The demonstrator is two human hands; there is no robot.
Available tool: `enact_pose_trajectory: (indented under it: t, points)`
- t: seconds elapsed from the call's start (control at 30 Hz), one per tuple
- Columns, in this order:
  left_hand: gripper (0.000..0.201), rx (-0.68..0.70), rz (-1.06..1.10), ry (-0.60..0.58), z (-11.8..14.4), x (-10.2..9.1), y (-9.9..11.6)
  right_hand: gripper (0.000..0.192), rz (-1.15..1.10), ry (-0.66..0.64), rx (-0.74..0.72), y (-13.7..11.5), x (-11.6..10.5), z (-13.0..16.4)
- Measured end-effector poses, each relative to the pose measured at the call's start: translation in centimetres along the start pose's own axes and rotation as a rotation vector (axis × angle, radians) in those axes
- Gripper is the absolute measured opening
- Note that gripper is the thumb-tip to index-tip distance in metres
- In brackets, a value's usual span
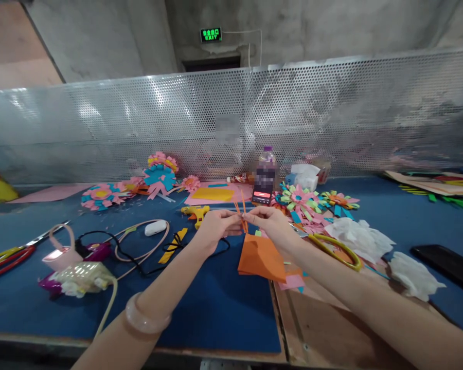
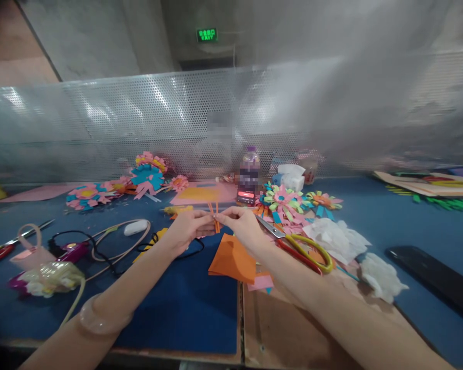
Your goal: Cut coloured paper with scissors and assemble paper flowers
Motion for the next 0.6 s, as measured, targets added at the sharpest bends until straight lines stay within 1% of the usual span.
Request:
enact_pose_trajectory:
  t: [0.1, 0.23, 0.37, 0.5, 0.6]
  points:
    - [0.029, 0.004, 0.028, 0.016, 0.1, 0.0, 0.0, 0.029, -0.008, 0.044, -0.004, -0.1, -0.3, 0.2]
    - [0.028, 0.029, 0.035, 0.051, 0.3, -0.1, 0.3, 0.028, 0.001, 0.049, -0.04, -0.1, -0.1, 0.4]
    - [0.028, 0.007, 0.061, 0.036, 0.3, 0.0, 0.1, 0.028, 0.105, 0.076, -0.111, -0.3, -0.4, 0.4]
    - [0.025, -0.028, 0.088, 0.011, 0.3, 0.2, -0.1, 0.027, 0.23, 0.119, -0.232, -1.3, -0.7, 0.6]
    - [0.022, -0.043, 0.108, 0.004, 0.4, 0.3, -0.2, 0.027, 0.238, 0.132, -0.253, -1.6, -0.8, 0.8]
Point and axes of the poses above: each hand's wrist, its own z-axis away from the middle knuckle, its own x-axis out of the palm, y = z × x, the point moved 10 cm from there along -z, towards the middle knuckle, and after that the axes turned 10 degrees about y, right-handed, at the moved point
